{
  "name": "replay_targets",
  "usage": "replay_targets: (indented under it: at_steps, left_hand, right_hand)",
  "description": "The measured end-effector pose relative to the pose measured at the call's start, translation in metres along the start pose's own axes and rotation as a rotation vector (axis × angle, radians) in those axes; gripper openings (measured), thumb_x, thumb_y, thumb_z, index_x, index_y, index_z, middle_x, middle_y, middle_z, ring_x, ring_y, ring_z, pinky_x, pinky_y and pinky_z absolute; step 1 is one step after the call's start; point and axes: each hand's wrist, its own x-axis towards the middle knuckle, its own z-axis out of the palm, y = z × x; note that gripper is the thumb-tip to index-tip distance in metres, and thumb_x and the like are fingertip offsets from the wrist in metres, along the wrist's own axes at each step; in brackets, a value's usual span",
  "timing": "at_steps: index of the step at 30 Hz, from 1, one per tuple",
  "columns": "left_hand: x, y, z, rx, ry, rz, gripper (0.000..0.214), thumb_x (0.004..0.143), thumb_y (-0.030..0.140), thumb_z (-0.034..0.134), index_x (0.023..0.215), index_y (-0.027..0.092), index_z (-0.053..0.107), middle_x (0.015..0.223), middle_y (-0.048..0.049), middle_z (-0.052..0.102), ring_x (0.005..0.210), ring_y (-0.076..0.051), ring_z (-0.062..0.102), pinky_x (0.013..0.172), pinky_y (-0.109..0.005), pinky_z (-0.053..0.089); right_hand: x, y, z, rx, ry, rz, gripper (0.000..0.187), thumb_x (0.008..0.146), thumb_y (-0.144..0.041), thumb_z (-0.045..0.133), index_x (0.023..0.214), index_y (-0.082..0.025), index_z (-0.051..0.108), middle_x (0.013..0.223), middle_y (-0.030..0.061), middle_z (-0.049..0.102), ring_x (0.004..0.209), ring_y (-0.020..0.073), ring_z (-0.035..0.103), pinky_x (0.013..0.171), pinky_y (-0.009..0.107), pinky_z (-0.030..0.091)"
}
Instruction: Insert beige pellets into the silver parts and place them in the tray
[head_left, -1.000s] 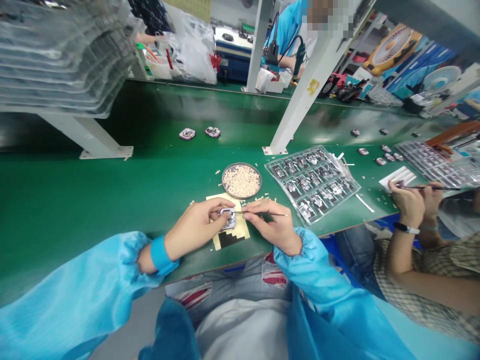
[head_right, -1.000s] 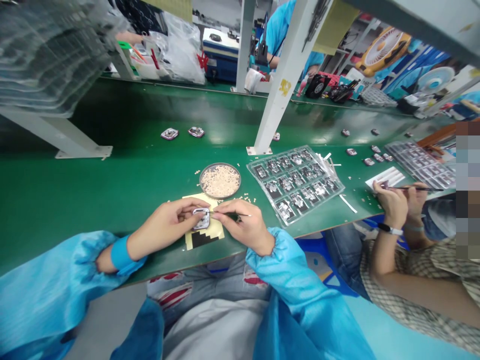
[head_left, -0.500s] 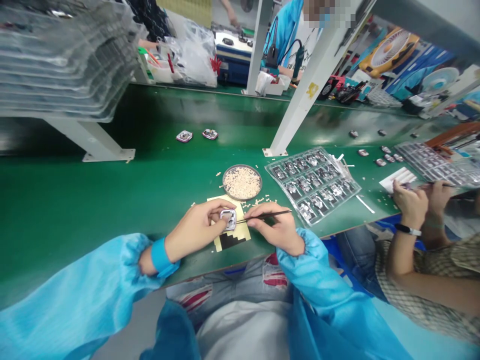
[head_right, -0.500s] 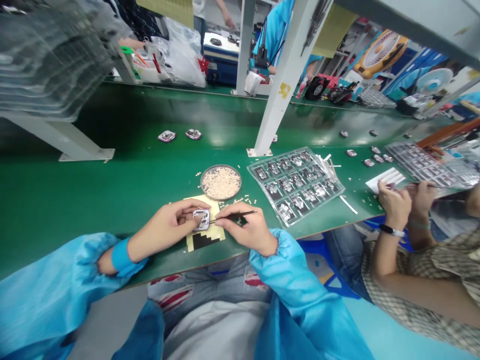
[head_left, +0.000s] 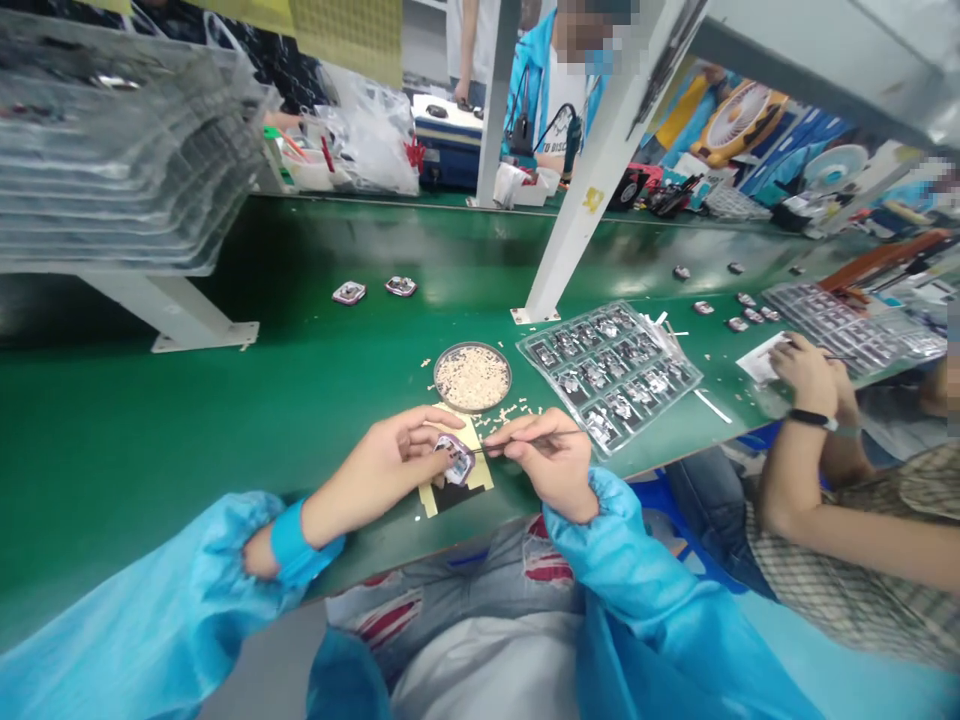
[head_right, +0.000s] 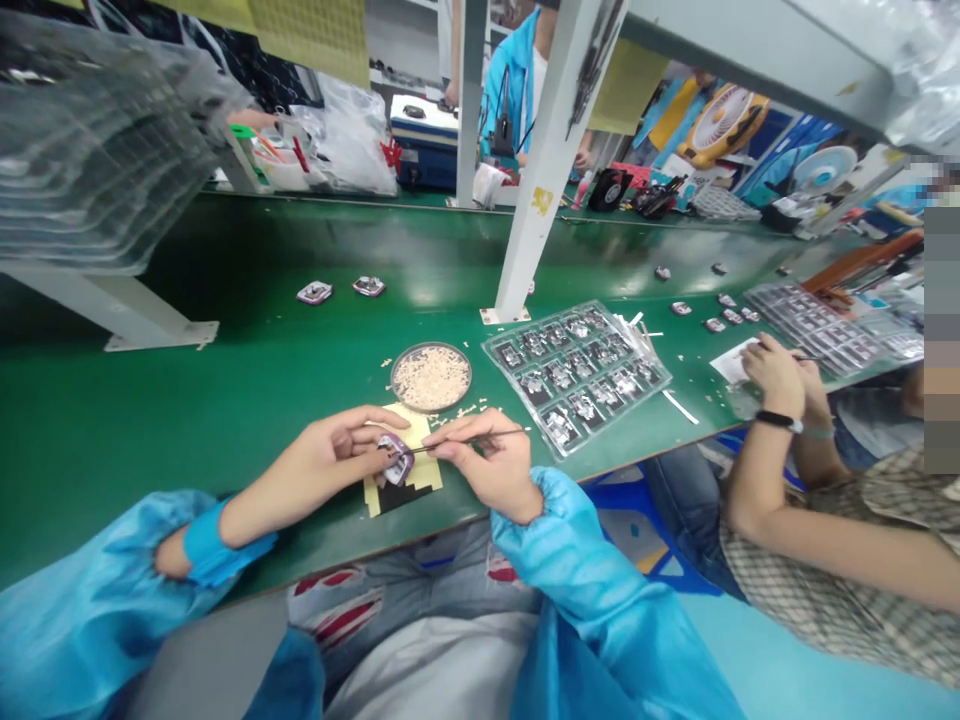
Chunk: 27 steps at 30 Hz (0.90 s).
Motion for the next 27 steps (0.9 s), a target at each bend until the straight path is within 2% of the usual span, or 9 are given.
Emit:
replay_targets:
  at_steps: [4, 6, 8, 10, 11, 14, 16, 19, 27]
  left_hand:
    - [0.002, -0.002, -0.006, -0.074, -0.077, -0.056, 0.036, 0.081, 0.038, 0.076, 0.106, 0.015, 0.065, 0.099, -0.0097, 0.072, 0.086, -0.02, 0.07, 0.076, -0.027, 0.057]
    - [0.003, -0.004, -0.007, -0.087, -0.067, -0.068, 0.036, 0.08, 0.039, 0.077, 0.105, 0.016, 0.064, 0.098, -0.0092, 0.072, 0.084, -0.019, 0.07, 0.077, -0.026, 0.057]
    - [0.004, -0.002, -0.007, -0.106, -0.057, -0.071, 0.035, 0.08, 0.039, 0.078, 0.103, 0.017, 0.064, 0.099, -0.0085, 0.072, 0.084, -0.019, 0.07, 0.078, -0.026, 0.057]
    - [0.003, 0.002, -0.005, -0.118, -0.033, -0.079, 0.038, 0.078, 0.04, 0.08, 0.104, 0.018, 0.064, 0.104, -0.0078, 0.071, 0.089, -0.019, 0.069, 0.08, -0.025, 0.057]
    - [0.002, 0.005, -0.004, -0.109, -0.014, -0.09, 0.041, 0.077, 0.04, 0.081, 0.107, 0.018, 0.065, 0.106, -0.0074, 0.071, 0.09, -0.019, 0.069, 0.08, -0.024, 0.056]
    - [-0.001, 0.012, -0.003, -0.038, 0.059, -0.133, 0.048, 0.077, 0.044, 0.08, 0.116, 0.018, 0.067, 0.096, -0.0059, 0.073, 0.079, -0.015, 0.067, 0.069, -0.019, 0.054]
    - [-0.001, 0.013, -0.003, 0.011, 0.09, -0.138, 0.049, 0.079, 0.047, 0.077, 0.116, 0.016, 0.069, 0.082, -0.0045, 0.072, 0.066, -0.011, 0.061, 0.056, -0.015, 0.046]
    - [0.0, 0.008, -0.005, 0.009, 0.1, -0.119, 0.05, 0.081, 0.049, 0.075, 0.117, 0.015, 0.07, 0.077, -0.0043, 0.07, 0.059, -0.009, 0.054, 0.048, -0.015, 0.036]
    - [0.0, 0.004, -0.002, -0.215, 0.128, -0.153, 0.042, 0.075, 0.045, 0.082, 0.1, 0.013, 0.076, 0.08, -0.0061, 0.067, 0.059, -0.008, 0.052, 0.043, -0.014, 0.026]
  right_hand:
    - [-0.003, -0.007, 0.001, 0.124, -0.053, 0.128, 0.035, 0.086, -0.045, 0.074, 0.087, -0.023, 0.047, 0.081, 0.0029, 0.073, 0.066, 0.0178, 0.071, 0.061, 0.032, 0.06]
    - [-0.001, -0.016, -0.01, 0.092, -0.052, 0.152, 0.041, 0.088, -0.059, 0.065, 0.087, -0.024, 0.042, 0.076, 0.0017, 0.071, 0.064, 0.0181, 0.069, 0.061, 0.033, 0.059]
    - [0.008, -0.03, -0.029, -0.045, 0.03, 0.13, 0.043, 0.094, -0.065, 0.049, 0.084, -0.024, 0.04, 0.076, 0.0024, 0.068, 0.066, 0.0183, 0.068, 0.065, 0.034, 0.058]
    - [0.022, -0.044, -0.054, -0.36, 0.154, 0.115, 0.043, 0.1, -0.06, 0.038, 0.081, -0.022, 0.044, 0.075, 0.0029, 0.066, 0.065, 0.0169, 0.065, 0.066, 0.032, 0.054]
    - [0.029, -0.049, -0.066, -0.616, 0.2, 0.142, 0.042, 0.1, -0.057, 0.039, 0.082, -0.021, 0.05, 0.071, 0.0022, 0.064, 0.063, 0.0158, 0.062, 0.063, 0.029, 0.05]
    - [0.049, -0.053, -0.096, -1.356, 0.123, 0.317, 0.033, 0.094, -0.049, 0.056, 0.081, -0.02, 0.065, 0.074, 0.0031, 0.067, 0.07, 0.0178, 0.061, 0.066, 0.028, 0.043]
    - [0.056, -0.048, -0.105, -1.533, 0.086, 0.389, 0.026, 0.087, -0.045, 0.066, 0.08, -0.021, 0.07, 0.079, 0.0055, 0.069, 0.077, 0.0215, 0.063, 0.068, 0.03, 0.042]
    - [0.057, -0.038, -0.107, -1.55, 0.103, 0.407, 0.022, 0.083, -0.043, 0.07, 0.087, -0.021, 0.073, 0.085, 0.0082, 0.071, 0.081, 0.0249, 0.064, 0.069, 0.031, 0.041]
    - [0.045, -0.026, -0.112, -1.417, 0.171, 0.343, 0.015, 0.08, -0.033, 0.072, 0.087, -0.02, 0.069, 0.093, 0.003, 0.072, 0.088, 0.0221, 0.066, 0.076, 0.031, 0.045]
